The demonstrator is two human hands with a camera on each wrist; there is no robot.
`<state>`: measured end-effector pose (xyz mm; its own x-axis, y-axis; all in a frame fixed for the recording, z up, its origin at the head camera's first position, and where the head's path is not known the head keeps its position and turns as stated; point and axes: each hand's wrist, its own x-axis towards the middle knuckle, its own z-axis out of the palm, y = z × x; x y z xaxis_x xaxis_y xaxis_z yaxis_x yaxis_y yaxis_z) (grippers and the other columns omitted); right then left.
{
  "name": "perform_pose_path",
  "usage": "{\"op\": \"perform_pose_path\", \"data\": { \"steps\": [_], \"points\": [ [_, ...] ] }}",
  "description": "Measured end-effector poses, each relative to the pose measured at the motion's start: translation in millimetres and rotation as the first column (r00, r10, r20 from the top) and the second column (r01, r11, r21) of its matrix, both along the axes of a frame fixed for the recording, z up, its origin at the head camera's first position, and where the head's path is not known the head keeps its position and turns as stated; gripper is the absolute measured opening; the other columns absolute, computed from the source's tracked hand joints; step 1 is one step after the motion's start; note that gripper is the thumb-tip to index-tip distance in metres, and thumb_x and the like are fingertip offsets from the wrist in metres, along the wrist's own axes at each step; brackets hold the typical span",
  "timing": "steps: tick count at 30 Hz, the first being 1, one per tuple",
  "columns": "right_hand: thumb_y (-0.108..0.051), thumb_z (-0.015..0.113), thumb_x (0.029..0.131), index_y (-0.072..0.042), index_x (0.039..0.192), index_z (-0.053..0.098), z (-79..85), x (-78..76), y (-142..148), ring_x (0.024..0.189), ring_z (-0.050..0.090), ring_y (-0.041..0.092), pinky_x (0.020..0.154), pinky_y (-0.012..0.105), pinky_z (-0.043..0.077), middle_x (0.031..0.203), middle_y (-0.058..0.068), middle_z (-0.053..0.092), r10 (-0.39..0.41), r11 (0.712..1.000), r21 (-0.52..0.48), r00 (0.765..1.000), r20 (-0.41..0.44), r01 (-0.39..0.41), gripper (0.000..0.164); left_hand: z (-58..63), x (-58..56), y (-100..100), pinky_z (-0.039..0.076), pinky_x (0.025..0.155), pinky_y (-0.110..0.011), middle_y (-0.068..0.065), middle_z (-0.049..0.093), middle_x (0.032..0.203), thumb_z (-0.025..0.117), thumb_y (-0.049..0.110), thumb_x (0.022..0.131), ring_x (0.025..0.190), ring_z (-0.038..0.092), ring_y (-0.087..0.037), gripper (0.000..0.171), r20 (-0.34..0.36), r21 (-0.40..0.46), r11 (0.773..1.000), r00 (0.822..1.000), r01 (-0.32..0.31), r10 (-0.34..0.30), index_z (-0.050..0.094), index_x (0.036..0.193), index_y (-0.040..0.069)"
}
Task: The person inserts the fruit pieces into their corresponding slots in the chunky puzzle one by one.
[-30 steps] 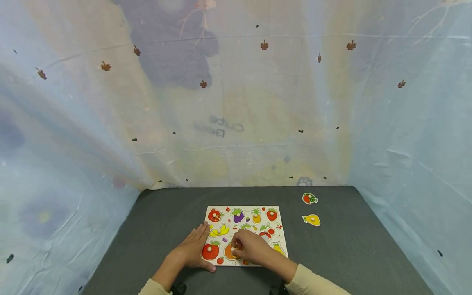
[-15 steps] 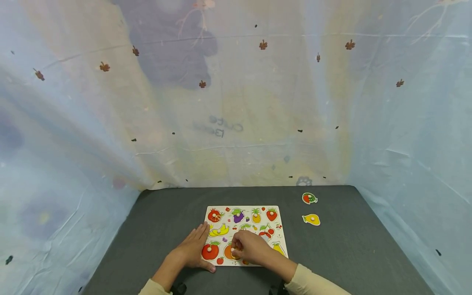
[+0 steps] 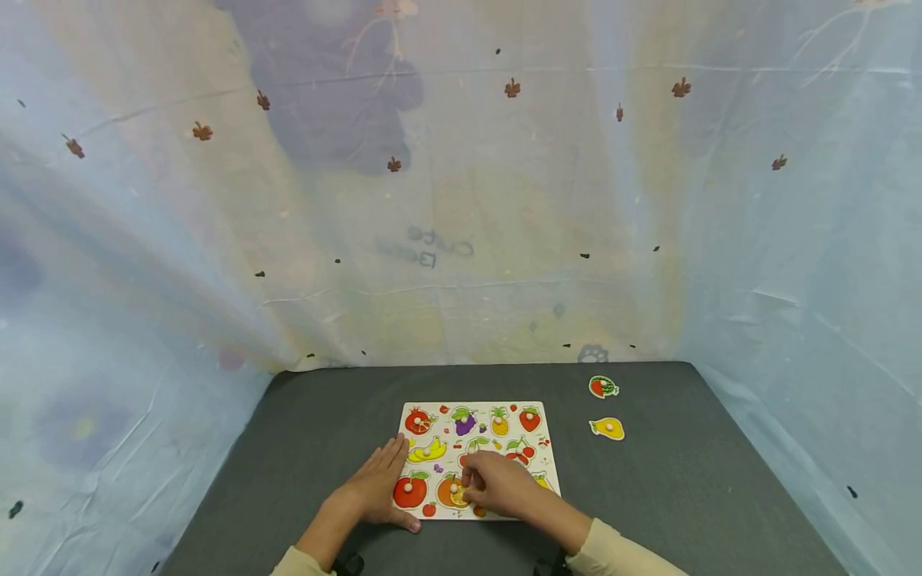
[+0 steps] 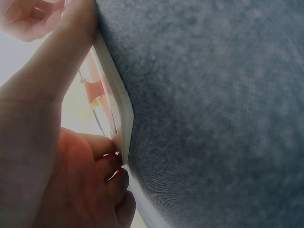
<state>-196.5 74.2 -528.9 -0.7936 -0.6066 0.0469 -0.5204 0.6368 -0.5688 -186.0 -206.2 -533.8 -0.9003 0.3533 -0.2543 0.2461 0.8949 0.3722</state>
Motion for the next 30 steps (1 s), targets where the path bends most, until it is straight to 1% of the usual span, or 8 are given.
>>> {"op": "perform_pose_path", "data": {
  "steps": [6, 11, 14, 18, 23, 26, 30],
  "points": [
    [-0.020, 0.084, 0.094, -0.022, 0.089, 0.069, 4.1, 1.9, 14, 0.061, 0.047, 0.001, 0.054, 0.022, 0.041, 0.075, -0.014, 0.054, -0.027, 0.999, -0.022, 0.999, 0.029, 0.028, 0.017, -2.8, -0.5, -1, 0.020, 0.132, -0.057, -0.022, 0.020, 0.176, 0.097, 0.066, 0.064, 0.164, 0.019, -0.039, 0.144, -0.009, -0.017, 1.000, 1.000, -0.007, 0.006, 0.024, 0.168, -0.003],
    [-0.023, 0.080, 0.099, -0.022, 0.091, 0.068, 5.0, -3.6, 31, 0.063, 0.048, 0.003, 0.055, 0.024, 0.043, 0.077, -0.012, 0.054, -0.050, 0.997, -0.057, 0.998, 0.034, 0.052, 0.014, -3.9, -2.1, -2, 0.016, 0.133, -0.058, -0.022, 0.017, 0.177, 0.095, 0.070, 0.064, 0.164, 0.016, -0.040, 0.147, 0.012, -0.002, 1.000, 1.000, 0.007, -0.007, 0.022, 0.168, -0.003],
    [-0.021, 0.079, 0.099, -0.019, 0.092, 0.068, 6.8, -6.7, 40, 0.065, 0.049, 0.005, 0.058, 0.025, 0.044, 0.079, -0.009, 0.056, -0.066, 0.994, -0.082, 0.998, 0.016, 0.067, 0.013, -3.0, -2.8, -3, 0.016, 0.132, -0.060, -0.023, 0.016, 0.177, 0.095, 0.070, 0.064, 0.164, 0.016, -0.041, 0.147, 0.011, 0.011, 1.000, 1.000, 0.012, -0.012, 0.022, 0.168, -0.004],
    [-0.019, 0.081, 0.098, -0.018, 0.092, 0.069, 7.2, -10.7, 53, 0.067, 0.049, 0.005, 0.061, 0.026, 0.044, 0.080, -0.008, 0.057, -0.120, 0.988, -0.096, 0.993, -0.013, 0.118, 0.013, 0.4, -1.2, -2, 0.018, 0.132, -0.058, -0.024, 0.019, 0.176, 0.097, 0.065, 0.065, 0.164, 0.018, -0.041, 0.144, -0.003, 0.019, 1.000, 1.000, 0.003, -0.003, 0.024, 0.167, -0.005],
    [-0.015, 0.083, 0.096, -0.015, 0.094, 0.070, 6.9, -19.0, 69, 0.069, 0.049, 0.006, 0.061, 0.025, 0.045, 0.081, -0.004, 0.057, -0.200, 0.975, -0.116, 0.977, -0.075, 0.191, 0.013, 1.4, 0.1, -1, 0.018, 0.133, -0.056, -0.023, 0.019, 0.177, 0.097, 0.064, 0.066, 0.164, 0.018, -0.040, 0.143, -0.006, 0.008, 1.000, 1.000, -0.006, 0.006, 0.024, 0.167, -0.005],
    [-0.013, 0.082, 0.096, -0.013, 0.095, 0.069, 7.7, -25.4, 80, 0.069, 0.048, 0.008, 0.061, 0.025, 0.043, 0.082, -0.002, 0.057, -0.256, 0.960, -0.137, 0.963, -0.083, 0.243, 0.012, 2.3, 0.0, -1, 0.017, 0.133, -0.057, -0.023, 0.019, 0.177, 0.097, 0.065, 0.065, 0.164, 0.017, -0.040, 0.143, 0.001, 0.020, 1.000, 1.000, -0.004, 0.004, 0.024, 0.167, -0.005],
    [-0.011, 0.083, 0.094, -0.014, 0.094, 0.070, 6.7, -36.6, 94, 0.067, 0.046, 0.008, 0.060, 0.025, 0.041, 0.081, -0.002, 0.055, -0.338, 0.935, -0.146, 0.937, -0.090, 0.324, 0.014, 1.1, -0.9, -2, 0.016, 0.132, -0.060, -0.024, 0.018, 0.177, 0.096, 0.066, 0.065, 0.164, 0.017, -0.042, 0.144, 0.006, 0.030, 0.999, 1.000, 0.012, -0.013, 0.024, 0.167, -0.006]
  ]
}}
